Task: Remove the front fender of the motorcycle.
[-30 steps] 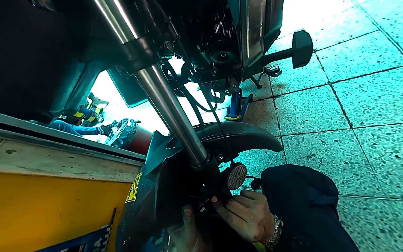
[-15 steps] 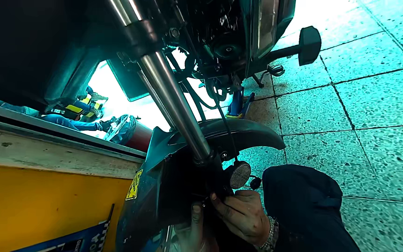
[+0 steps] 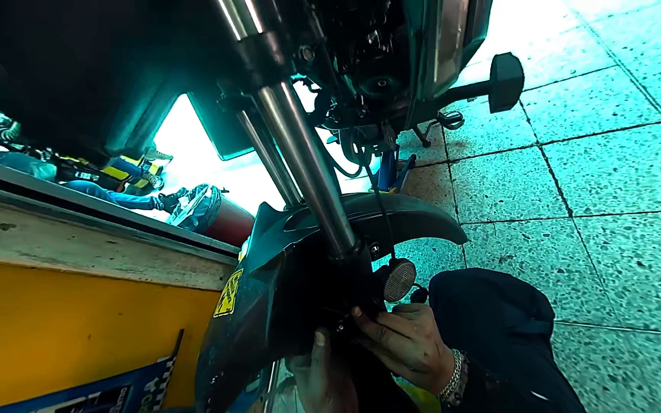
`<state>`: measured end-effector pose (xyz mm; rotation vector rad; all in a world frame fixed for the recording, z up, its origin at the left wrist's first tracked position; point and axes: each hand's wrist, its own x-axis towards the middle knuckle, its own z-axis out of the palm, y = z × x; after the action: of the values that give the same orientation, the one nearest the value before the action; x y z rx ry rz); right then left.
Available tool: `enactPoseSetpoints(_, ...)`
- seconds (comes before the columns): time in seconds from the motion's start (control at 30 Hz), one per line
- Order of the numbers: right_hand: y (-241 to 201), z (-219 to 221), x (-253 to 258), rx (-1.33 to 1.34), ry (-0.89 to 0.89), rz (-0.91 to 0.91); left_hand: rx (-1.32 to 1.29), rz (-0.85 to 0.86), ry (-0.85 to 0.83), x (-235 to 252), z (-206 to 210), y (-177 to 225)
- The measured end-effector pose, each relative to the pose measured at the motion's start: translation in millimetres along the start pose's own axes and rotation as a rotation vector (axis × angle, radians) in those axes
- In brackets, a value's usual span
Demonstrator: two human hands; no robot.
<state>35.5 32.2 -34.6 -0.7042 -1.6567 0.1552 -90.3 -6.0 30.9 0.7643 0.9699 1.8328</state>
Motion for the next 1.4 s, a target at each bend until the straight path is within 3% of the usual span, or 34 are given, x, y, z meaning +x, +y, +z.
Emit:
enactPoseSetpoints(0.13, -13, -10, -12, 0.095, 0.006, 0.195, 0.158, 0.009, -0.081, -7, -20, 5)
enactPoseSetpoints(0.2, -18, -23, -20, 0.107, 0.132, 0.370, 0.272, 0.041, -0.063, -10, -24, 7)
enactPoseSetpoints(0.3, -21, -45, -11, -0.094, 0.242, 0.603, 0.415, 0.021, -0.094, -15, -35, 4)
enactPoseSetpoints(0.37, -19, -53, 3, -0.224, 0.118, 0.548, 0.468, -0.029, -0.095, -18, -29, -1)
enactPoseSetpoints(0.5, -3, -72, 36, -0.332, -0.156, 0.247, 0.524, -0.204, -0.217, -18, -7, -11)
enactPoseSetpoints(0.6, 7, -82, 46, -0.424, -0.215, 0.135, 0.732, -0.295, -0.358, -7, -4, -37)
enactPoseSetpoints(0.67, 13, -77, 47, -0.418, -0.139, 0.172, 0.761, -0.297, -0.364, -5, -5, -45)
enactPoseSetpoints(0.77, 5, -73, 57, -0.436, -0.123, 0.413, 0.722, -0.234, -0.307, -7, -2, -52)
enactPoseSetpoints(0.93, -9, -64, 59, -0.635, -0.217, 0.441, 0.903, 0.017, 0.017, -12, 14, -79)
enactPoseSetpoints(1.4, -11, -51, 50, -0.497, -0.215, 0.520, 0.744, -0.190, -0.141, -2, 0, -75)
